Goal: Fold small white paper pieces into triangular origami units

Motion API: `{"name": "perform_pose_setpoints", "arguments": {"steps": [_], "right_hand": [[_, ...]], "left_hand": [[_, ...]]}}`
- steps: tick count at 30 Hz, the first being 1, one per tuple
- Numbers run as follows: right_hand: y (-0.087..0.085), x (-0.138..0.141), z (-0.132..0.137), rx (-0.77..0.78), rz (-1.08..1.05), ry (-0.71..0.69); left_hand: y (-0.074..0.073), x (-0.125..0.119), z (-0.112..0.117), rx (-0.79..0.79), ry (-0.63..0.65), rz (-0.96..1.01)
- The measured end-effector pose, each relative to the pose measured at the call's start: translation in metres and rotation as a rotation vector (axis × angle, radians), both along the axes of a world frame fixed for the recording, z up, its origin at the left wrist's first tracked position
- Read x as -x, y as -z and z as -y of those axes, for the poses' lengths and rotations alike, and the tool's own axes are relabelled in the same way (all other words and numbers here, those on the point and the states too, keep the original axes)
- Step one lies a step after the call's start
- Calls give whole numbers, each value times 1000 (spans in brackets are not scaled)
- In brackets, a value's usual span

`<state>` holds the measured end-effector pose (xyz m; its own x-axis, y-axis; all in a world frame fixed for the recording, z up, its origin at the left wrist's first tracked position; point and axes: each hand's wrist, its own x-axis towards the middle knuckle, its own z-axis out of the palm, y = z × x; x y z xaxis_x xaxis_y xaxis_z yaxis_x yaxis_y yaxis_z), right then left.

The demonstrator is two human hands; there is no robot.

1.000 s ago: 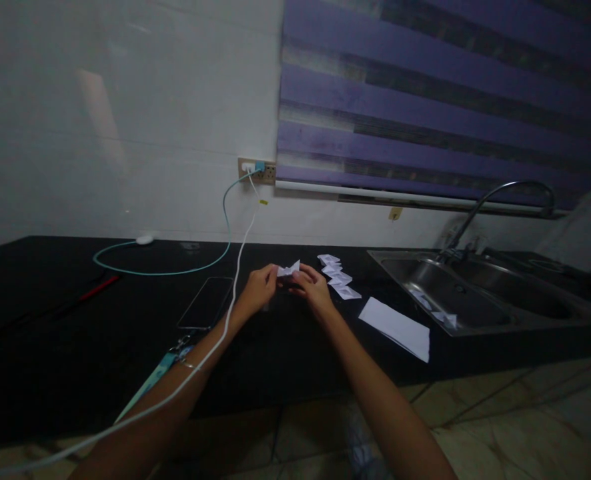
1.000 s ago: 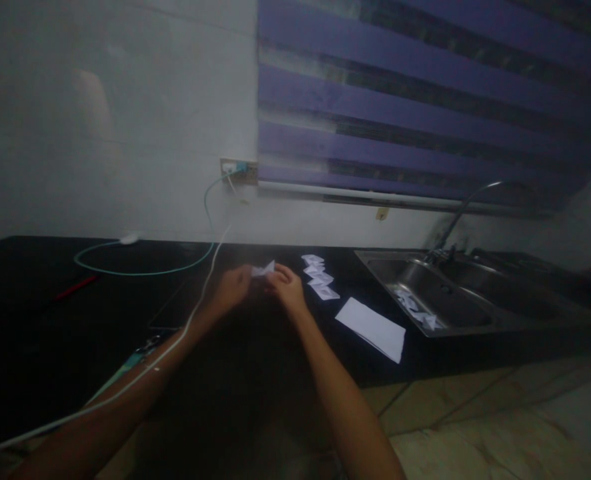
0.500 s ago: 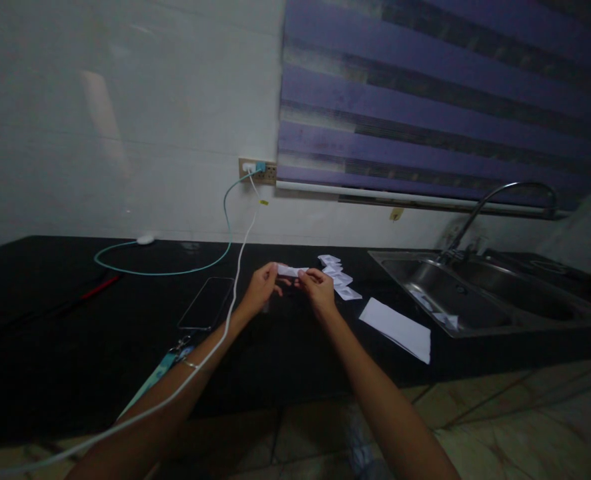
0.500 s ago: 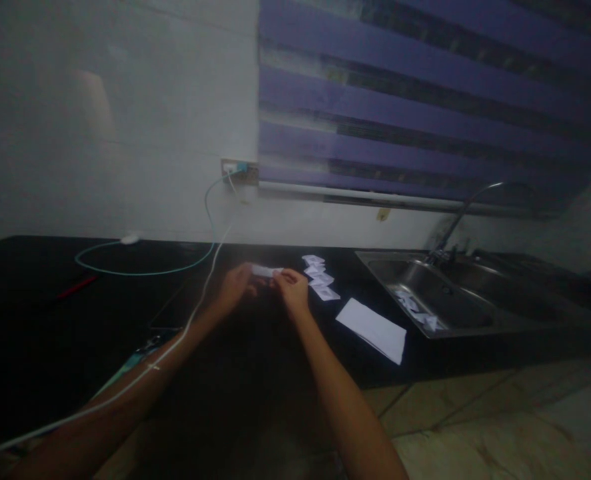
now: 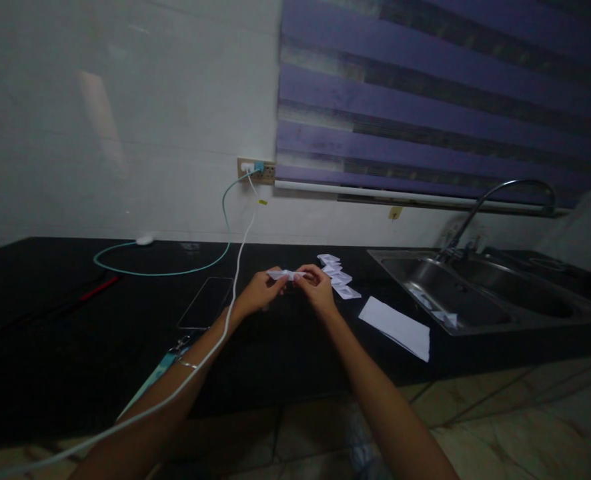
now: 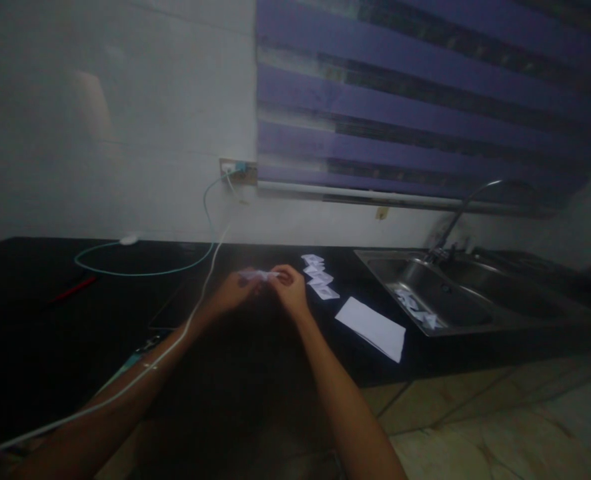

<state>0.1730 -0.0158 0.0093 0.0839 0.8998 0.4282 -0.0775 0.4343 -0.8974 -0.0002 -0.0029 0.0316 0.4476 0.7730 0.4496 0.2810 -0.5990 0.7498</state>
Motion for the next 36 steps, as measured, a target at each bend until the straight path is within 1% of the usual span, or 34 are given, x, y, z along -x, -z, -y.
{"name": "perform_pose_setpoints", "arguments": {"steps": [3, 6, 10, 13, 16, 18, 22, 25, 27, 31, 33, 36], "right_hand": [[-4, 1, 4, -9, 30, -42], [-5, 3, 5, 20, 87, -87], [-2, 5, 2, 37, 106, -59], [-2, 3, 1, 39, 96, -54], [-3, -1, 1, 41, 100, -19], [-4, -4, 1, 43, 117, 3], [-3, -5, -1, 40, 128, -10], [-1, -3, -1, 22, 141, -8], [-1, -2, 0, -8, 208, 15], [2, -2, 3, -108, 415, 58], [4, -3, 4, -160, 501, 79], [7, -5, 3, -224, 590, 98]], "left_hand": [[2, 2, -2, -16, 11, -14], [6, 1, -4, -6, 16, 0], [6, 0, -4, 29, 45, 28], [3, 0, -3, 85, 97, 48], [3, 0, -3, 138, 165, 66], [4, -1, -3, 152, 182, 61], [5, -1, -3, 122, 137, 20], [6, 0, -3, 137, 100, 43], [7, 1, -5, 199, 103, 58], [9, 3, -9, 313, 170, 46], [10, 5, -12, 330, 202, 39], [13, 6, -16, 310, 217, 29]]}}
